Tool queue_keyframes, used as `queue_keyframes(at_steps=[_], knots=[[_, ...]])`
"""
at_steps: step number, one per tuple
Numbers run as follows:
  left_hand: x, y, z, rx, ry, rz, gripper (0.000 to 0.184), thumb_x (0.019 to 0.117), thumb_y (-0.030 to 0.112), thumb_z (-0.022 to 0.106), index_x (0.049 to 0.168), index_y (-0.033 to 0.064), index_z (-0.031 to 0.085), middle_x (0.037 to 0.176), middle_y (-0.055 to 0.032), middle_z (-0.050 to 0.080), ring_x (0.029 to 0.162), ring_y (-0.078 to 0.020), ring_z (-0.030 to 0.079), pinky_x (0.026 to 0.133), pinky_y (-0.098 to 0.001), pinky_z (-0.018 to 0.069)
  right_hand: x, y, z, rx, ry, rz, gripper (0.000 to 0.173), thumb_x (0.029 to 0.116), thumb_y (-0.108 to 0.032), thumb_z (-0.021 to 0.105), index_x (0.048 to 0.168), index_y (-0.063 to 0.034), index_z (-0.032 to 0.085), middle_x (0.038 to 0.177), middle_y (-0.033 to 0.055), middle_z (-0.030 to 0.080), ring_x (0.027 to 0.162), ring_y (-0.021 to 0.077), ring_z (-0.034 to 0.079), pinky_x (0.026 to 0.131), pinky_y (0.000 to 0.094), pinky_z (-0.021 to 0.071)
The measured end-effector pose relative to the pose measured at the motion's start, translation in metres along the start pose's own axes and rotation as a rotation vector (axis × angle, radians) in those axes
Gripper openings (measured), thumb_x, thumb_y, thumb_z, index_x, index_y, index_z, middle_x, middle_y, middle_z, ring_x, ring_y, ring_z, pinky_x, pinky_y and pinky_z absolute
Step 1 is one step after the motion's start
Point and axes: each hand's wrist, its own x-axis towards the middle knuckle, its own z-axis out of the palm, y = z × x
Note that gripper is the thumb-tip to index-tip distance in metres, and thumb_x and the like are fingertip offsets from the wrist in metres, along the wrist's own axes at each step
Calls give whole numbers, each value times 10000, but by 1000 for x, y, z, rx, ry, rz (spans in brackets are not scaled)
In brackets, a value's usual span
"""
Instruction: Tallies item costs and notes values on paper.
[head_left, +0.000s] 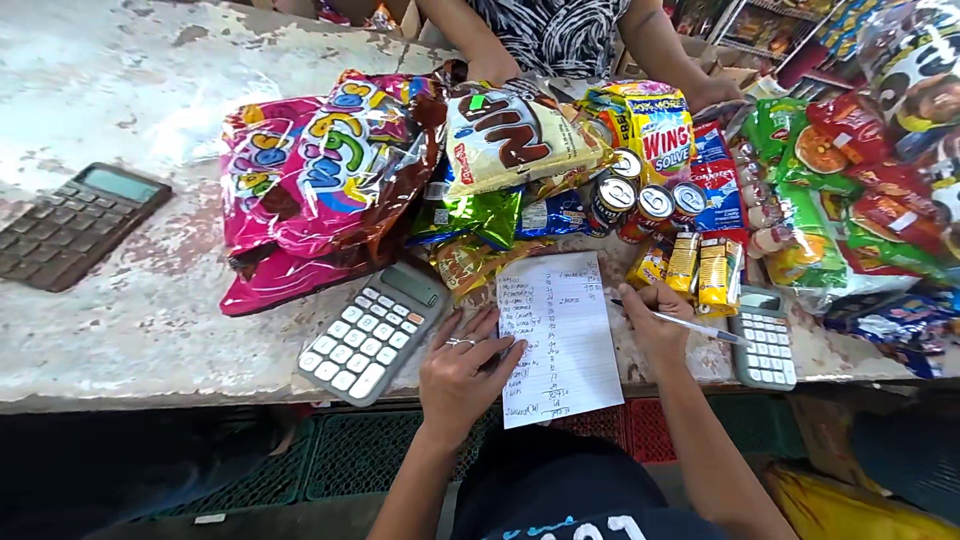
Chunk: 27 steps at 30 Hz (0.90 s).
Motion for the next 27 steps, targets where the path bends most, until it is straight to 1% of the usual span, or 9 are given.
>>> queue_keyframes(at_steps=[2, 4, 6, 8, 11, 12, 14, 18, 27], knots=[[-1, 0, -1, 5, -3, 8, 244, 917, 322, 728, 876, 96, 811, 1157, -135, 761, 1157, -292, 709, 1098, -528, 466, -3, -4, 2, 9, -27, -4, 227, 881, -75, 749, 701, -91, 612, 602, -25, 596, 509, 66, 574, 486, 229, 520], [-2, -1, 0, 10, -3, 17, 254, 918, 325, 728, 874, 89, 812, 1159, -138, 760, 1161, -290, 707, 1106, -519, 460, -4, -4, 10, -3, -80, -12, 223, 881, -113, 773, 718, -95, 621, 612, -36, 609, 516, 44, 570, 498, 218, 517], [-3, -2, 0, 15, -5, 21, 263, 920, 328, 725, 875, 84, 811, 1162, -141, 759, 1174, -287, 701, 1112, -508, 456, -2, -1, 20, -41, -114, 4, 244, 845, -158, 821, 722, -106, 618, 619, -50, 593, 541, 22, 548, 538, 206, 496], [-4, -3, 0, 17, -7, 21, 270, 921, 333, 725, 864, 82, 807, 1156, -137, 761, 1175, -279, 701, 1114, -500, 454, 1, 5, 28, -76, -100, -21, 260, 816, -156, 841, 707, -109, 609, 607, -59, 584, 530, 2, 533, 529, 188, 484], [-4, -3, 0, 20, -7, 20, 268, 918, 329, 727, 856, 80, 805, 1153, -143, 761, 1168, -281, 704, 1109, -500, 456, 5, 12, 33, -112, -83, -54, 276, 836, -104, 773, 661, -118, 561, 578, -71, 533, 506, -10, 485, 506, 173, 442], [-5, -4, -1, 21, -9, 18, 268, 919, 328, 727, 858, 80, 807, 1154, -143, 761, 1167, -284, 705, 1106, -506, 459, 5, 11, 33, -106, -99, -55, 284, 844, -86, 745, 651, -122, 541, 571, -79, 506, 501, -19, 464, 500, 163, 424], [-5, -4, -1, 20, -15, 12, 263, 920, 323, 726, 866, 79, 809, 1155, -148, 759, 1165, -291, 706, 1102, -518, 460, 5, 11, 32, -89, -141, -44, 282, 849, -71, 719, 645, -132, 533, 565, -89, 493, 499, -26, 453, 494, 160, 409], [-3, -3, -1, 20, -10, 10, 250, 920, 311, 725, 867, 82, 809, 1145, -150, 762, 1147, -304, 713, 1090, -524, 472, 5, 12, 34, -55, -149, -74, 311, 822, -26, 707, 617, -152, 511, 565, -99, 501, 509, -32, 459, 492, 158, 411], [-3, -3, -1, 16, -13, 0, 235, 915, 318, 739, 873, 99, 814, 1139, -133, 767, 1126, -289, 723, 1081, -523, 480, 2, 7, 35, -57, -130, -78, 304, 818, -9, 713, 618, -147, 531, 575, -106, 521, 514, -41, 465, 495, 145, 412]])
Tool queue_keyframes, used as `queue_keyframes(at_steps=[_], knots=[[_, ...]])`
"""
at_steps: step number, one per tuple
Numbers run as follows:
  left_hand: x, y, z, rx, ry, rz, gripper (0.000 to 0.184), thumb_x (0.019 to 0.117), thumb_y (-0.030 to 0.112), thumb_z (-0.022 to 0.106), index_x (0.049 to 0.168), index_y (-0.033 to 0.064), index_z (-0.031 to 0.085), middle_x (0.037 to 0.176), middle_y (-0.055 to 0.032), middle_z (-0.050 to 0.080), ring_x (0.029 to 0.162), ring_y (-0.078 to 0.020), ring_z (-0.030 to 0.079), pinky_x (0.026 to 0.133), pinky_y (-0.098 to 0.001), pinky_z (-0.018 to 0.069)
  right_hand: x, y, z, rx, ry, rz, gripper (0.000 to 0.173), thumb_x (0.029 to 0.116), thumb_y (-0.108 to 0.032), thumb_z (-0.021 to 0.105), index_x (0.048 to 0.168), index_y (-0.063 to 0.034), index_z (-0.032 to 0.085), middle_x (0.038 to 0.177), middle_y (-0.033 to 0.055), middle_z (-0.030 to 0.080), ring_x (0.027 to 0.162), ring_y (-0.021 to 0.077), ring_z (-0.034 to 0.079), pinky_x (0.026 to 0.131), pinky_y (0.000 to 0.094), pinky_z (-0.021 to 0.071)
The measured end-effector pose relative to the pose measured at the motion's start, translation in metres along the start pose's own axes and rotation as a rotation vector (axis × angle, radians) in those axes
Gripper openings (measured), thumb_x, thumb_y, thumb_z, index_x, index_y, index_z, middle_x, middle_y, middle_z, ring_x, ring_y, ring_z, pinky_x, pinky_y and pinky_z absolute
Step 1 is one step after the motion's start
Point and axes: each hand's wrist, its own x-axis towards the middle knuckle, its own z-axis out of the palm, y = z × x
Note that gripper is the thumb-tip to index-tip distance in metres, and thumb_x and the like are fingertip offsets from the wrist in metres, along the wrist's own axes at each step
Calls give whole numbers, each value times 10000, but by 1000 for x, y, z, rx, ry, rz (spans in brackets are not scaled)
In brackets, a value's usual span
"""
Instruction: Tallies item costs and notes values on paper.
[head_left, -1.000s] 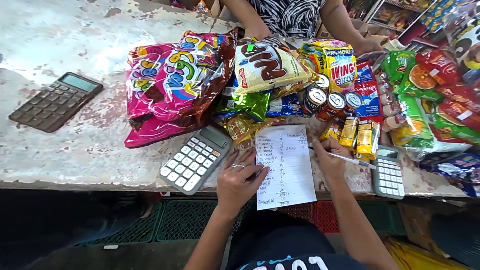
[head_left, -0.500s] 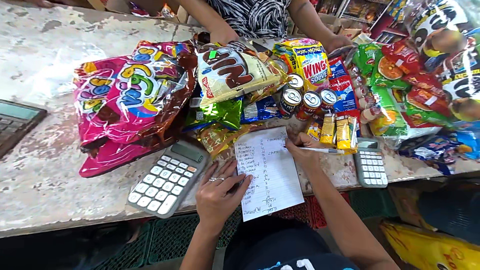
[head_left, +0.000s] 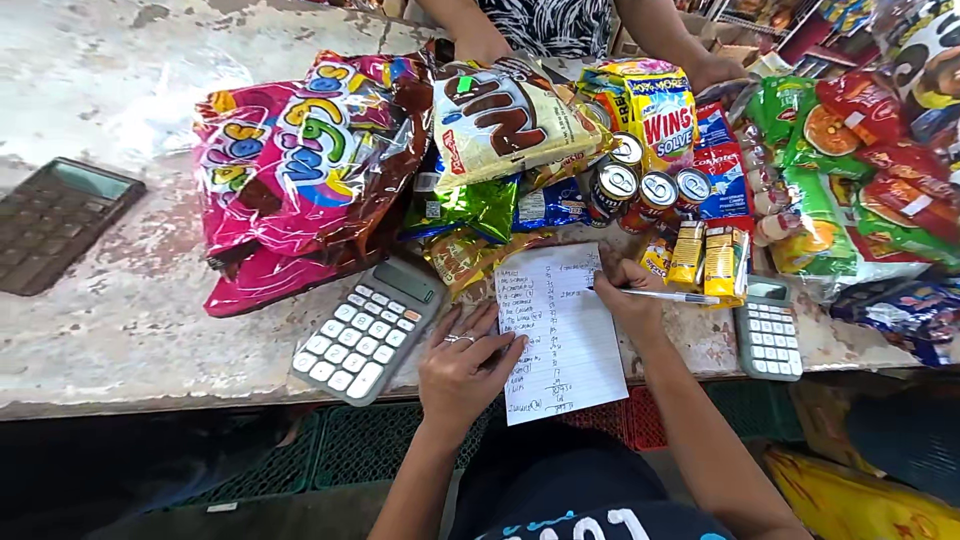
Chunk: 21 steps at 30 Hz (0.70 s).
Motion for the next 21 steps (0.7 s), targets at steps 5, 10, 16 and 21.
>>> queue_keyframes(at_steps=[5, 10, 16, 21], knots=[[0, 0, 1, 0, 5, -4, 235, 915, 313, 738, 869, 95, 812, 1123, -141, 769, 1121, -293, 725, 1079, -518, 480, 3, -3, 5, -6, -20, -15, 304, 808, 7, 703, 607, -136, 525, 563, -102, 514, 503, -50, 456, 481, 131, 398], [-2, -1, 1, 3, -1, -15, 228, 916, 312, 737, 876, 101, 814, 1105, -136, 775, 1108, -288, 731, 1072, -519, 487, 3, -1, 6, -17, -30, -27, 296, 805, 10, 688, 610, -140, 522, 565, -106, 510, 500, -53, 448, 476, 128, 387], [-3, -2, 1, 16, 6, -10, 223, 916, 308, 738, 868, 105, 816, 1081, -133, 780, 1090, -292, 737, 1060, -521, 492, 4, -1, 6, -28, -45, -10, 299, 793, 16, 684, 603, -147, 521, 551, -113, 501, 490, -56, 441, 470, 127, 382], [-5, -4, 1, 3, 3, -21, 220, 913, 307, 746, 870, 102, 815, 1081, -132, 780, 1093, -293, 735, 1063, -527, 495, 4, 4, 4, -7, -37, -33, 310, 794, 12, 678, 599, -160, 508, 573, -109, 518, 507, -50, 452, 476, 136, 386]])
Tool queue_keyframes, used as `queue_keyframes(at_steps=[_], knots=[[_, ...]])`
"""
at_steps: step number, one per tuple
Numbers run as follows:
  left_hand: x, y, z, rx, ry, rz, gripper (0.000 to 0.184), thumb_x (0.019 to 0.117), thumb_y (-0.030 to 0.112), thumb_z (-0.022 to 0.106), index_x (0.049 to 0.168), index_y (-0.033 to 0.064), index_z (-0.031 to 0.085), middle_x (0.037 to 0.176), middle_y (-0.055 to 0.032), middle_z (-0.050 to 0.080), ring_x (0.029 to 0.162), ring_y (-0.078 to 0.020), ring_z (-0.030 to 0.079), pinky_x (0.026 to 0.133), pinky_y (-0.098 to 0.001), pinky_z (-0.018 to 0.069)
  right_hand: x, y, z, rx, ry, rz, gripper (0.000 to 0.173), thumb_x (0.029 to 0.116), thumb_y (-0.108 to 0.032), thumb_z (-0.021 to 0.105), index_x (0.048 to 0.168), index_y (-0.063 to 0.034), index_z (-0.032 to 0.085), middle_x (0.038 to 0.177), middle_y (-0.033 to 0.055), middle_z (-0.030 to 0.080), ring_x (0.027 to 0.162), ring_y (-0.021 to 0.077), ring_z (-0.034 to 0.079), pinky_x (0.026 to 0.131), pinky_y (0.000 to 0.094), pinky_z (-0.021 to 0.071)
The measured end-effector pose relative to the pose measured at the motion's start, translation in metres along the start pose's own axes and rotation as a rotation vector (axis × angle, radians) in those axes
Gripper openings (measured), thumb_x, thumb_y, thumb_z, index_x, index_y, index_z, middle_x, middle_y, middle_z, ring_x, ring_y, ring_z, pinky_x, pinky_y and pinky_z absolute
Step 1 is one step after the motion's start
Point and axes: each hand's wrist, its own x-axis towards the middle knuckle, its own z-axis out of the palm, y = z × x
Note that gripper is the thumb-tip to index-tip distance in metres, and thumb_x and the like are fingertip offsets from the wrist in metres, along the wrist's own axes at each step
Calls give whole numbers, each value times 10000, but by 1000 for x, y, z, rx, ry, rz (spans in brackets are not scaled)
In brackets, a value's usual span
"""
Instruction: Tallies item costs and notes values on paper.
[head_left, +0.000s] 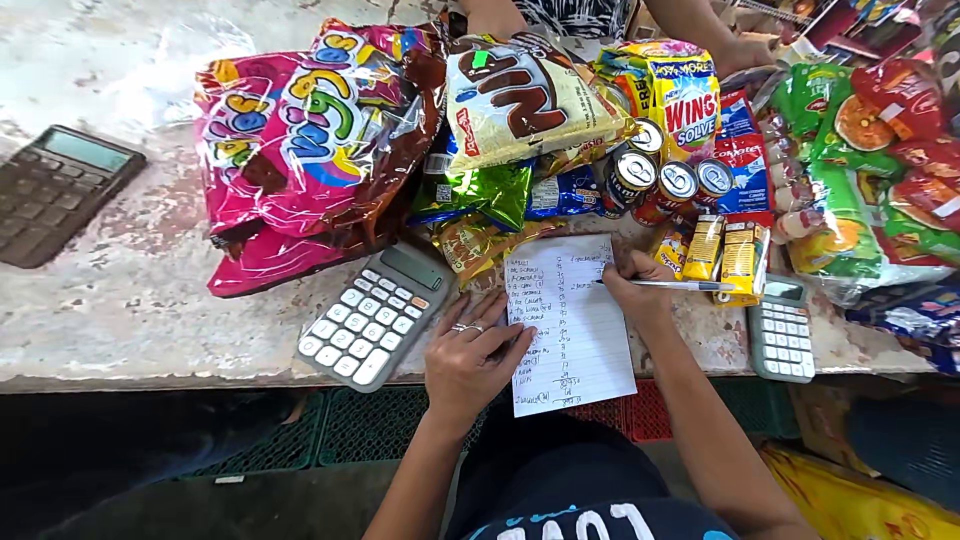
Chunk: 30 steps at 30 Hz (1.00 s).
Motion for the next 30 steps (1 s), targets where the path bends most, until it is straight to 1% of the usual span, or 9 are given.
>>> queue_keyframes(at_steps=[5, 10, 15, 18, 20, 22, 23, 25, 30], knots=[[-1, 0, 0, 3, 1, 2, 226, 913, 309, 745, 865, 100, 815, 1076, -135, 780, 1094, -296, 735, 1061, -530, 496, -1, -1, 0, -47, -2, 12, 312, 799, 3, 673, 604, -163, 495, 557, -113, 491, 490, -52, 432, 467, 133, 372], [0, 1, 0, 7, 7, 3, 221, 914, 306, 743, 868, 103, 817, 1082, -130, 780, 1092, -290, 737, 1061, -524, 495, 0, -2, 0, 7, 5, 14, 316, 800, 18, 684, 608, -160, 508, 561, -115, 507, 494, -51, 443, 471, 131, 384], [0, 2, 0, 7, 7, 8, 229, 914, 313, 741, 867, 102, 818, 1079, -132, 781, 1092, -292, 737, 1061, -521, 496, -1, -3, 0, -31, 12, 20, 308, 787, 18, 666, 599, -159, 498, 556, -112, 491, 493, -51, 431, 469, 133, 374], [0, 1, 0, 8, 9, 10, 233, 916, 312, 738, 866, 98, 816, 1085, -134, 779, 1093, -292, 736, 1063, -521, 495, 0, -3, 2, -29, -11, 7, 291, 821, -17, 725, 628, -140, 545, 572, -105, 528, 503, -50, 461, 486, 136, 406], [0, 1, 0, 14, 4, 13, 235, 919, 313, 735, 867, 98, 816, 1093, -133, 778, 1105, -290, 732, 1071, -515, 492, -1, -5, 1, -4, -41, 16, 278, 824, -17, 720, 623, -129, 564, 573, -105, 538, 505, -53, 465, 489, 136, 409], [1, 2, 0, 20, 9, 17, 239, 916, 316, 735, 860, 99, 816, 1098, -131, 777, 1108, -288, 732, 1072, -514, 490, -2, -4, -2, 25, -16, 7, 288, 815, 2, 680, 613, -140, 532, 570, -109, 510, 507, -50, 448, 489, 138, 394], [1, 2, 0, 18, 9, 18, 241, 916, 317, 735, 859, 97, 815, 1102, -134, 776, 1112, -291, 730, 1073, -522, 488, -3, -2, -4, 33, 5, -1, 301, 824, -2, 671, 621, -152, 508, 576, -110, 497, 514, -44, 445, 494, 140, 392], [1, 2, 0, 11, 8, 16, 242, 915, 322, 736, 864, 99, 814, 1108, -139, 773, 1120, -295, 726, 1078, -531, 484, -6, 1, -9, 60, 36, -12, 312, 846, 0, 678, 640, -159, 506, 586, -105, 510, 520, -33, 461, 499, 152, 413], [-1, 3, 0, -14, -9, 3, 229, 913, 306, 744, 888, 90, 814, 1115, -148, 770, 1122, -307, 723, 1078, -548, 482, -8, 11, -12, -19, 49, -2, 299, 846, -31, 689, 638, -156, 515, 588, -100, 507, 525, -27, 472, 496, 159, 413]])
